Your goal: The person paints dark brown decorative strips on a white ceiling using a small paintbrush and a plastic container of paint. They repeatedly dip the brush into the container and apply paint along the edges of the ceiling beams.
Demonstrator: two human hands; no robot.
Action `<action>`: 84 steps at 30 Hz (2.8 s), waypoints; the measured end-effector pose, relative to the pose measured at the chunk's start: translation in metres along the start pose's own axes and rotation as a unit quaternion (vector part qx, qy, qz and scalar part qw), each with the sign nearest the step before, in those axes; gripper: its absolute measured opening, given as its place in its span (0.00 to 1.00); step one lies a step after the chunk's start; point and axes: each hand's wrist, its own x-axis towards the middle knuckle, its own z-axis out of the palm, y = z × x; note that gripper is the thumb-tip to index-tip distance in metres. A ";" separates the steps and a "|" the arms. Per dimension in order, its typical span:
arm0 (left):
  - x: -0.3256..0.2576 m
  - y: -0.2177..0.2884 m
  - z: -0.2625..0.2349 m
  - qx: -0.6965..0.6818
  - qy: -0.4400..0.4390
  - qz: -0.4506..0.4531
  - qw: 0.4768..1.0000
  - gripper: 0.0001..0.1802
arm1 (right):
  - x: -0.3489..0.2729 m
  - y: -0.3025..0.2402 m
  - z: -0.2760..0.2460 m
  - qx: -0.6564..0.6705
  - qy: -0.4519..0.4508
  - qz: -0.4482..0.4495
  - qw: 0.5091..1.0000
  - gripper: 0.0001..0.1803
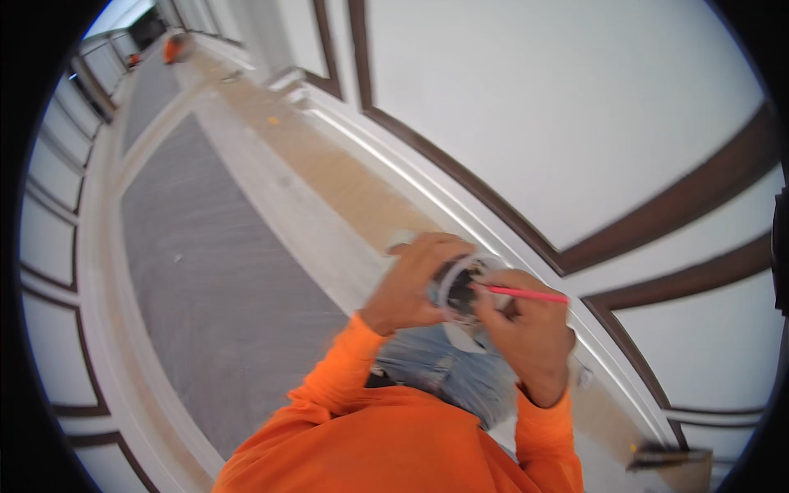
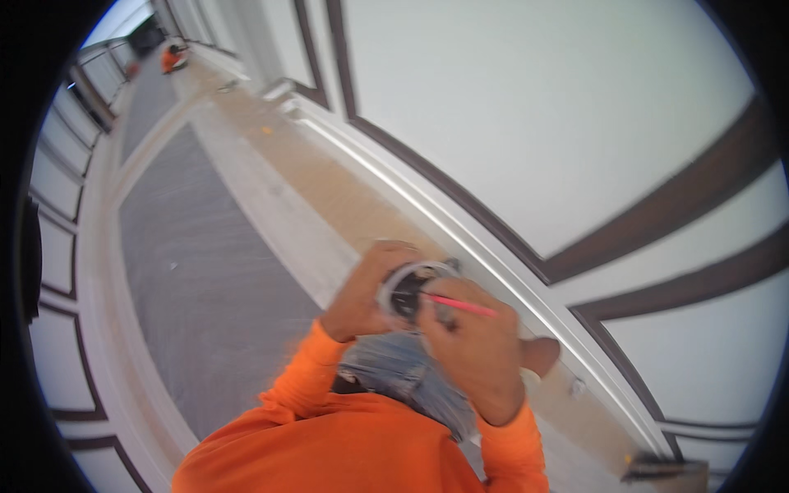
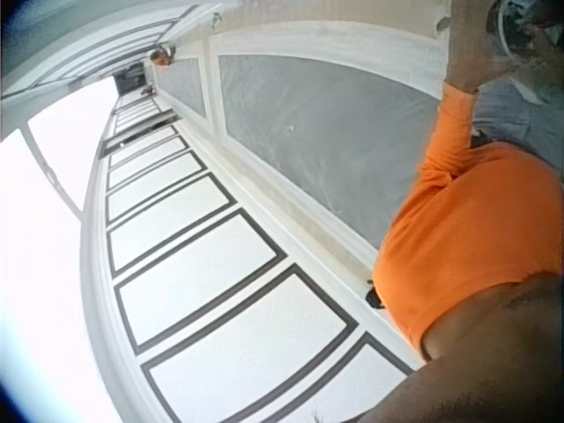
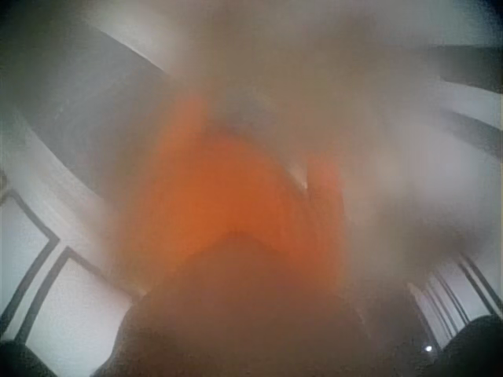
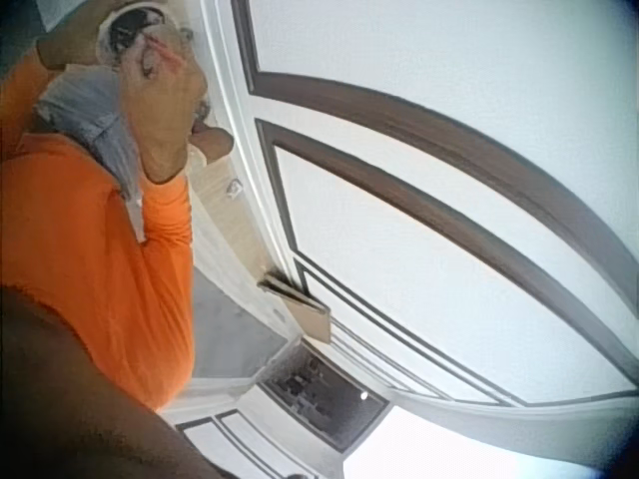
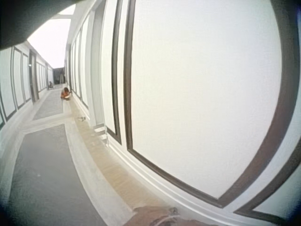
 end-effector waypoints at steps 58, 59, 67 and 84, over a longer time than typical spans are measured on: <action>0.070 -0.228 0.222 -0.151 -0.376 -0.105 0.908 0.46 | -0.051 0.275 0.030 0.203 0.271 0.375 0.863 0.06; 0.070 -0.223 0.222 -0.151 -0.387 -0.111 0.903 0.46 | -0.050 0.269 0.023 0.165 0.232 0.380 0.880 0.06; 0.062 -0.231 0.248 -0.172 -0.365 -0.092 0.910 0.49 | -0.087 0.296 0.031 0.510 0.483 0.249 0.667 0.07; 0.039 -0.289 0.302 -0.178 -0.257 -0.182 0.932 0.53 | -0.095 0.452 0.098 0.406 0.695 0.196 0.560 0.08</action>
